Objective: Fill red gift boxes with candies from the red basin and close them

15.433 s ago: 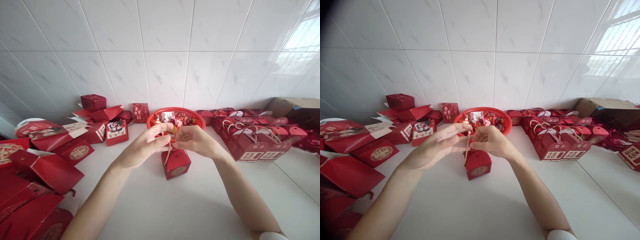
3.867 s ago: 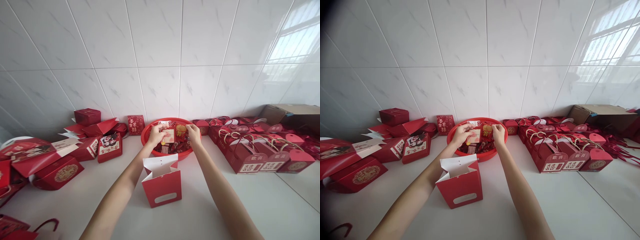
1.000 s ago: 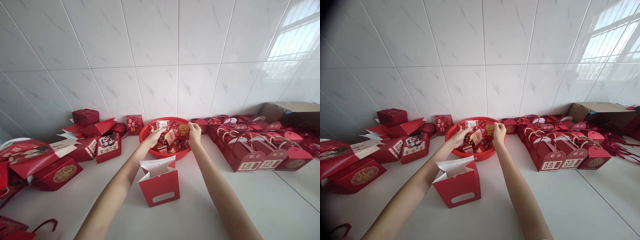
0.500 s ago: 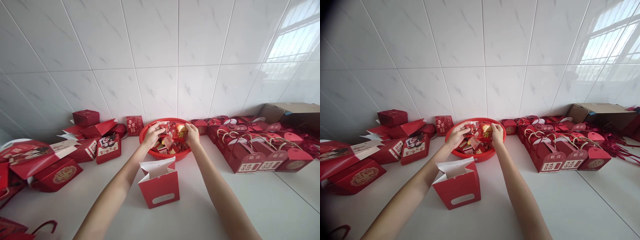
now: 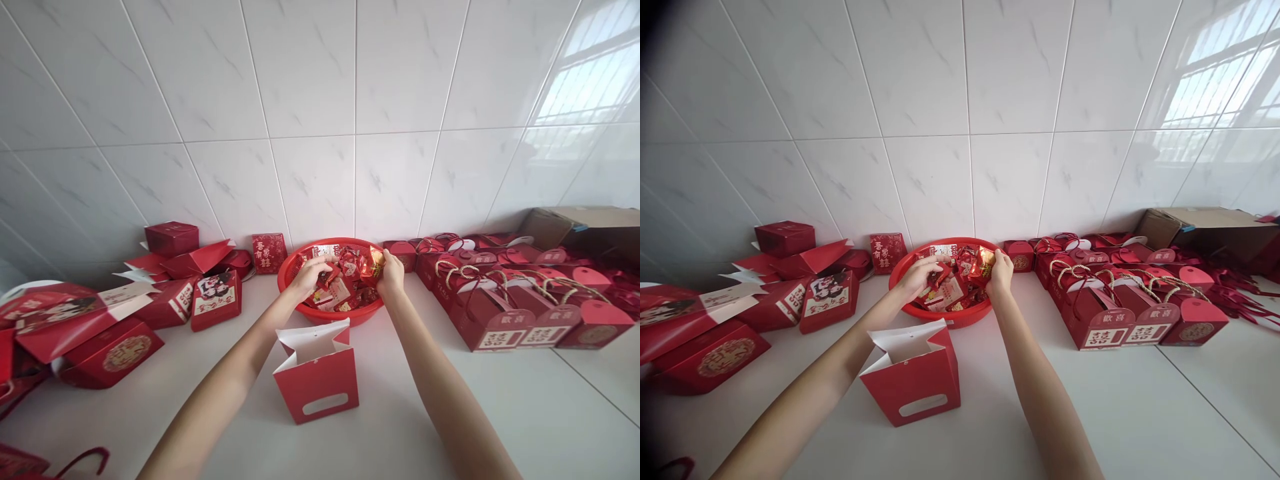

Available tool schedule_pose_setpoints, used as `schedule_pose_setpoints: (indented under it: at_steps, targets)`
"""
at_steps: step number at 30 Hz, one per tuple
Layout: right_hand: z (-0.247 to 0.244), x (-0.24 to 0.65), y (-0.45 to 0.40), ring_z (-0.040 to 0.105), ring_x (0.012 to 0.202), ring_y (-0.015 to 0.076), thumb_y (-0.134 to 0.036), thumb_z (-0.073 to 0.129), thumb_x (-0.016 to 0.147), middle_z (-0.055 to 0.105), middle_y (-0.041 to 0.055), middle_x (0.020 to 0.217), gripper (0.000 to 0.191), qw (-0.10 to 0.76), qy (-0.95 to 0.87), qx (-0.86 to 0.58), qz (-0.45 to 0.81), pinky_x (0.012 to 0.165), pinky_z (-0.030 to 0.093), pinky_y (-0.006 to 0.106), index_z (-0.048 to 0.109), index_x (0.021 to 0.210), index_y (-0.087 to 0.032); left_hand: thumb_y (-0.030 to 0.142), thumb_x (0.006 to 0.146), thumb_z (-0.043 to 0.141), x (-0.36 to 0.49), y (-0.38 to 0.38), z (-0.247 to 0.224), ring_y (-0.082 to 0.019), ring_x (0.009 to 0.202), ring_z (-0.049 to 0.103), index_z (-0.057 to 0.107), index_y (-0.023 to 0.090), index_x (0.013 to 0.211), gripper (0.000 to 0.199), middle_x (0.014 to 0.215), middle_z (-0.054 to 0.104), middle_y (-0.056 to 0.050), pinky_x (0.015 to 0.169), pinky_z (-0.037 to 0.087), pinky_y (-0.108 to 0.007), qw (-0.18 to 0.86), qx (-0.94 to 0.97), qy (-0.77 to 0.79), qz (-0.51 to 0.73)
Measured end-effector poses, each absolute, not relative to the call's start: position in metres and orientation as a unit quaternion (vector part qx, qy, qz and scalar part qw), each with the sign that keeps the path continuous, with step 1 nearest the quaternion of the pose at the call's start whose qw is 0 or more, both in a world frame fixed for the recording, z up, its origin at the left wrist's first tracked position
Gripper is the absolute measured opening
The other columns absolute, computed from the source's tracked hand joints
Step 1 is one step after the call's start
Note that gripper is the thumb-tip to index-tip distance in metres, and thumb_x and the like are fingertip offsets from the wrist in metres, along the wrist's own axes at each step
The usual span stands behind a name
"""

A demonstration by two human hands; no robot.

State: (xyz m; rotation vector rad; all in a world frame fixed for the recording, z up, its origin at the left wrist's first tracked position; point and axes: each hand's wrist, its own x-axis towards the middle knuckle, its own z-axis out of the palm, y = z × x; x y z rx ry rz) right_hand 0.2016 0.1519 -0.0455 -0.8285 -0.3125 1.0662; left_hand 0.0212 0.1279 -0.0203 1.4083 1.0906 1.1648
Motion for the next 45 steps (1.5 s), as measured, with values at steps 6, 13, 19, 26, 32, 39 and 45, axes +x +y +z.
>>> schedule_pose_setpoints:
  at_steps: [6,13,19,26,32,39,45]
  targets:
    - [-0.041,0.206,0.146,0.052,0.045,0.0095,-0.024,0.064,0.081,0.057,-0.0049,0.054,0.023,0.764,-0.129,-0.329,0.540,0.048,0.050,0.021,0.049,0.065,-0.021,0.027,0.067,0.070,0.034,0.135,-0.018,-0.022,0.083,0.067,0.076,0.018,0.096,0.031,0.094,0.076,-0.006,0.075,0.051,-0.031,0.401,0.738,0.452,0.300]
    - [-0.028,0.205,0.135,0.046,0.039,0.0084,-0.015,0.054,0.082,0.055,-0.0039,0.050,0.018,0.753,-0.108,-0.331,0.559,0.040,0.041,0.019,0.051,0.065,-0.020,0.022,0.072,0.069,0.069,0.135,-0.013,-0.024,0.083,0.071,0.079,0.022,0.084,0.016,0.086,0.078,-0.003,0.074,0.050,-0.028,0.167,0.872,0.459,-0.028]
    - [-0.031,0.204,0.136,0.049,0.042,0.0092,-0.016,0.056,0.080,0.056,-0.0046,0.050,0.012,0.756,-0.119,-0.331,0.552,0.044,0.044,0.020,0.053,0.069,-0.020,0.008,0.064,0.071,0.037,0.143,0.011,-0.032,0.088,0.072,0.076,0.016,0.078,0.017,0.084,0.076,-0.014,0.076,0.052,-0.034,0.024,0.800,0.591,-0.105]
    - [-0.038,0.204,0.142,0.054,0.045,0.0106,-0.019,0.058,0.077,0.057,-0.0046,0.051,0.008,0.761,-0.130,-0.329,0.544,0.047,0.046,0.021,0.054,0.069,-0.020,0.001,0.064,0.065,0.012,0.144,0.013,-0.029,0.094,0.071,0.078,0.020,0.082,0.029,0.098,0.077,-0.011,0.076,0.051,-0.030,0.001,0.788,0.606,-0.106]
    - [-0.039,0.204,0.143,0.055,0.047,0.0118,-0.018,0.058,0.075,0.059,-0.0041,0.051,0.005,0.762,-0.131,-0.333,0.540,0.046,0.046,0.021,0.055,0.070,-0.020,0.006,0.074,0.059,0.028,0.142,0.012,-0.026,0.093,0.070,0.078,0.021,0.089,0.029,0.098,0.076,-0.010,0.076,0.049,-0.029,0.014,0.817,0.573,-0.065]
    - [-0.040,0.205,0.143,0.055,0.046,0.0118,-0.021,0.061,0.074,0.059,-0.0041,0.051,0.007,0.760,-0.147,-0.331,0.540,0.043,0.044,0.021,0.055,0.070,-0.020,0.016,0.052,0.074,0.042,0.144,-0.005,-0.027,0.077,0.068,0.079,0.024,0.080,0.029,0.082,0.075,-0.006,0.065,0.049,-0.030,0.112,0.822,0.540,-0.139]
    - [-0.041,0.205,0.143,0.055,0.046,0.0122,-0.025,0.064,0.074,0.059,-0.0037,0.051,0.011,0.761,-0.161,-0.332,0.533,0.042,0.044,0.021,0.056,0.069,-0.021,0.016,0.047,0.073,0.041,0.149,-0.015,-0.030,0.071,0.066,0.071,0.020,0.057,0.011,0.066,0.069,-0.008,0.065,0.049,-0.035,0.140,0.816,0.551,-0.105]
